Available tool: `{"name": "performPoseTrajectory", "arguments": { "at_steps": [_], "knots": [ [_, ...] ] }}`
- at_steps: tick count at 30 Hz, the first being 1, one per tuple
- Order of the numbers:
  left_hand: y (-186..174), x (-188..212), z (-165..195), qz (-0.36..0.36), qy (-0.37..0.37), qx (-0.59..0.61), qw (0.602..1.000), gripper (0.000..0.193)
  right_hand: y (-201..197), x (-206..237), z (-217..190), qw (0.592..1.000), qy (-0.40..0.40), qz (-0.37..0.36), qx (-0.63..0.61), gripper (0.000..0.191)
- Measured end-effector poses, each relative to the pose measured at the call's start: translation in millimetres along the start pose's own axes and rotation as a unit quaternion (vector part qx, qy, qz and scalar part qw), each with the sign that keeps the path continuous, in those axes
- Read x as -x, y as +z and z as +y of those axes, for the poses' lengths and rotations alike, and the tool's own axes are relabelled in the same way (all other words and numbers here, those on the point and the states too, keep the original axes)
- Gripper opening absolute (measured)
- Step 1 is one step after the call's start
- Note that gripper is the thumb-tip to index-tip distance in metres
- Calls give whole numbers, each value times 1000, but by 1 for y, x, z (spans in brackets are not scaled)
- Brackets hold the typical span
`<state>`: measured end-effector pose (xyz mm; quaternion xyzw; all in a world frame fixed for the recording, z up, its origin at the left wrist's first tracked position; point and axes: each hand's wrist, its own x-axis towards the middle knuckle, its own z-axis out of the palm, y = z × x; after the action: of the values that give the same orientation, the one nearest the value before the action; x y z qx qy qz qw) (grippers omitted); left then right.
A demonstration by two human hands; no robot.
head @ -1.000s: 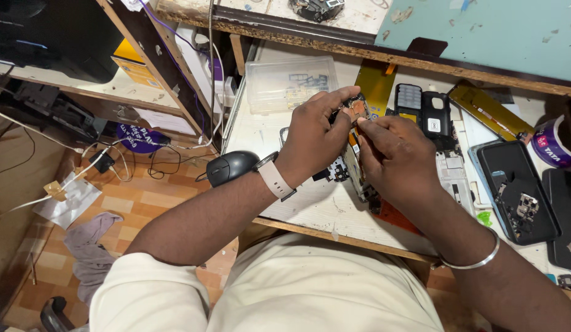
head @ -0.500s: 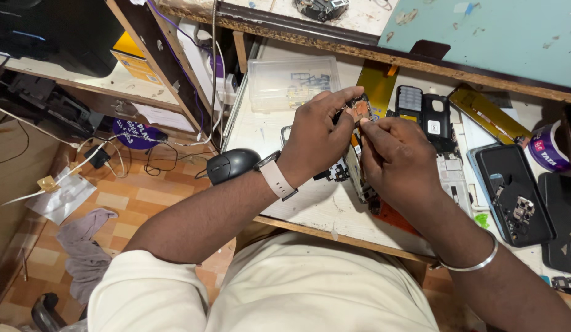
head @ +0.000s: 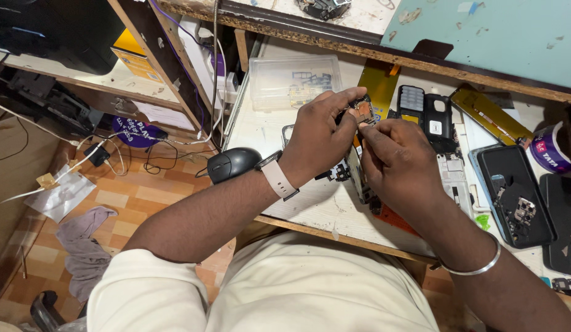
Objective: The person handles a disassembled smartphone, removes the battery, and manipulates internal components including ribbon cables and connectors. The person also briefly handles a packaged screen replacement and a screwdriver before continuing to work on the phone's internals.
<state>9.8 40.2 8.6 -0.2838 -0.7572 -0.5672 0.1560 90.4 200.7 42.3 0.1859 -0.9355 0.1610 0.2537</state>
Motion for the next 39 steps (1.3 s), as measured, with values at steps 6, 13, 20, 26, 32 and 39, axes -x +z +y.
{"name": "performPoseTrajectory", "arguments": {
  "at_steps": [6, 13, 20, 26, 32, 39],
  "knots": [
    [0, 0, -1, 0, -1, -5, 1000, 37, 1, 0, 0, 1000, 10, -6, -4, 30],
    [-1, 0, -1, -6, 1, 15, 1000, 37, 0, -1, 3, 1000, -10, -12, 6, 31],
    [-1, 2, 3, -2, -5, -4, 1000, 37, -3, -1, 4, 1000, -28, -11, -3, 36],
    [2, 3, -1, 7, 7, 17, 1000, 37, 3, 0, 6, 999, -41, 3, -4, 35],
    [8, 6, -8, 7, -18, 42, 999, 36, 9, 4, 10, 997, -75, 10, 2, 39],
    [7, -2, 1, -46, -91, 119, 988, 36, 0, 1, 13, 999, -35, 15, -37, 29]
  ]
}}
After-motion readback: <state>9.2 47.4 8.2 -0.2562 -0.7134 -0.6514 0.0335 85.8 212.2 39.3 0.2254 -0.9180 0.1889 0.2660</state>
